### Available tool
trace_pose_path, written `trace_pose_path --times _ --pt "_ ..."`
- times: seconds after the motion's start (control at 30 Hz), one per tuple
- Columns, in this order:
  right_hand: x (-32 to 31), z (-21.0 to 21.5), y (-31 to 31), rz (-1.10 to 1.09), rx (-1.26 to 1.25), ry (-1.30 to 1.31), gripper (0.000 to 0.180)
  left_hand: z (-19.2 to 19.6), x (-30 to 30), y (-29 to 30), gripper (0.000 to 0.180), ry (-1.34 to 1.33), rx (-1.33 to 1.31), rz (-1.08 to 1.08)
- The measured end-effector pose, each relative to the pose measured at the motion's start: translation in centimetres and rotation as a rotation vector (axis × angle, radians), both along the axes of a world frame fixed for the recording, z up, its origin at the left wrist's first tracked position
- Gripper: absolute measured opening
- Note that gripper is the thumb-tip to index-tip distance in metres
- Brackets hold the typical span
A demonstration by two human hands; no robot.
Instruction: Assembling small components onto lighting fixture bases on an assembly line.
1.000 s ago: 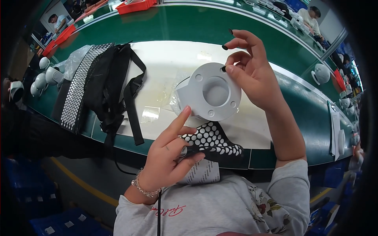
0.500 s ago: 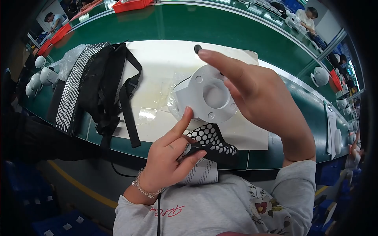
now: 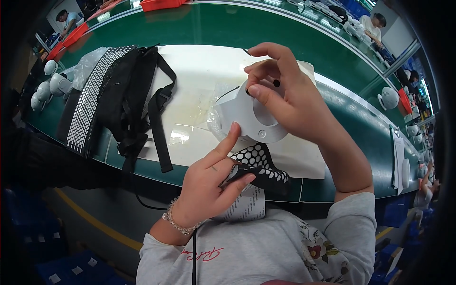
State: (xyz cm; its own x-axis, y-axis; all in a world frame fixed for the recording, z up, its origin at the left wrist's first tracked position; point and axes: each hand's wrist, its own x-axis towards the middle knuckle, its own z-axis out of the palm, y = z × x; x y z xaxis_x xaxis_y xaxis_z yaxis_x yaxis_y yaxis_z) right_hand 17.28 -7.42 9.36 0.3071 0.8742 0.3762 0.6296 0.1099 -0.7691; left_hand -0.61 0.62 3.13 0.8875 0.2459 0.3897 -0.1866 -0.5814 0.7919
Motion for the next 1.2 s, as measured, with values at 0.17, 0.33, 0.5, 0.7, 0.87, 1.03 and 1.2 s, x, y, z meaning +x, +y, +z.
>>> trace_pose_path --times 0.17,0.33,0.5,0.7,0.87,1.03,1.2 --pt "-1.1 1.0 -1.2 -0.134 0.01 -0.693 0.04 0.2 -0.1 0.0 0.017 0.024 0.019 0.001" --pt "-2.1 1.8 -2.2 -0.133 -0.19 -0.868 0.034 -0.6 0.3 0.1 0.031 -0.117 0.043 0.041" --pt "-1.1 -0.9 -3.8 -0.135 0.064 -0.415 0.011 -0.6 0.3 -0.2 0.033 -0.119 0.049 0.052" --pt "-2.1 -2.9 -4.2 -0.064 -0.052 -0.237 0.009 -0.4 0.1 -0.4 0.024 -0.052 0.031 0.064" --pt "-2.8 -3.9 -5.1 -0.294 0.055 -0.918 0.012 -0.7 0.4 -0.5 0.032 -0.096 0.03 0.089" --pt "-2.6 -5.1 -6.2 -0.327 0.15 -1.163 0.021 -0.6 0.2 -0.6 0.031 -0.077 0.039 0.101" --pt "-3.8 -4.0 -7.0 -0.218 0.065 -0.66 0.02 -0.4 0.1 -0.8 0.03 -0.064 -0.018 0.098"
